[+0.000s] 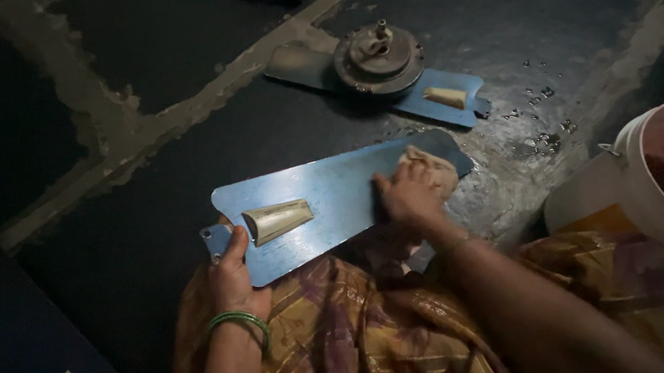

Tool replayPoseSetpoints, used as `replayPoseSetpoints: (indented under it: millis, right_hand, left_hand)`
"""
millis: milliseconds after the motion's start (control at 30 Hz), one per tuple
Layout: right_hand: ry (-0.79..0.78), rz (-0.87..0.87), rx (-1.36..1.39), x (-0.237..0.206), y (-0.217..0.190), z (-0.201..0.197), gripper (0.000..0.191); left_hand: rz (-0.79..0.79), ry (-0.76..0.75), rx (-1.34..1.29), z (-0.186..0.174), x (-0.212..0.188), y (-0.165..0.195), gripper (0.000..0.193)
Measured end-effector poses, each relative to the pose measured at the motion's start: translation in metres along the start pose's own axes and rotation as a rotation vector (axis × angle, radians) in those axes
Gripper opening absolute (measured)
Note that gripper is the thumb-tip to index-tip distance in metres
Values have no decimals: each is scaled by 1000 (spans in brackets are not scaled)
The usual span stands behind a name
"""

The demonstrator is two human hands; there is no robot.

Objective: The person is cleaning metal parts using a cloth. They wipe the surface of a long, flat metal piece and a smaller, round metal object. The person dips the cloth into a bucket of water to clean it.

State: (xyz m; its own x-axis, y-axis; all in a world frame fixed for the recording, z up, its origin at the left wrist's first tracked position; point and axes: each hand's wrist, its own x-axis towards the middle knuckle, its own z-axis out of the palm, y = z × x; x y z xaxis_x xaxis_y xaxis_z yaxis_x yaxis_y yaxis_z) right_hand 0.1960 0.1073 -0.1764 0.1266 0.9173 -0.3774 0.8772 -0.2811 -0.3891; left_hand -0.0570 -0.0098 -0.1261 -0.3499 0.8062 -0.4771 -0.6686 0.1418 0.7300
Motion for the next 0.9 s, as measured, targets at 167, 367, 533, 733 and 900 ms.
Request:
replayPoseSetpoints:
  millis: [167, 367, 533, 733, 900]
  right_hand:
    - [-12, -26, -21, -4, 2, 0, 89]
    - [-99, -247, -111, -41, -16, 28, 86]
    - [2, -100, -27, -4, 0, 0, 86]
    - [57, -31, -86, -4, 2, 4, 87]
    - [52, -278, -162, -33, -7, 26, 84]
  left_hand:
    - [38, -23, -4, -1, 1, 2, 50]
    - [23, -3, 16, -3, 2, 2, 52]
    - [-7, -18, -10, -2, 2, 0, 51]
    - [23, -17, 17, 2, -2, 6, 52]
    - [-46, 86, 139, 12, -13, 15, 52]
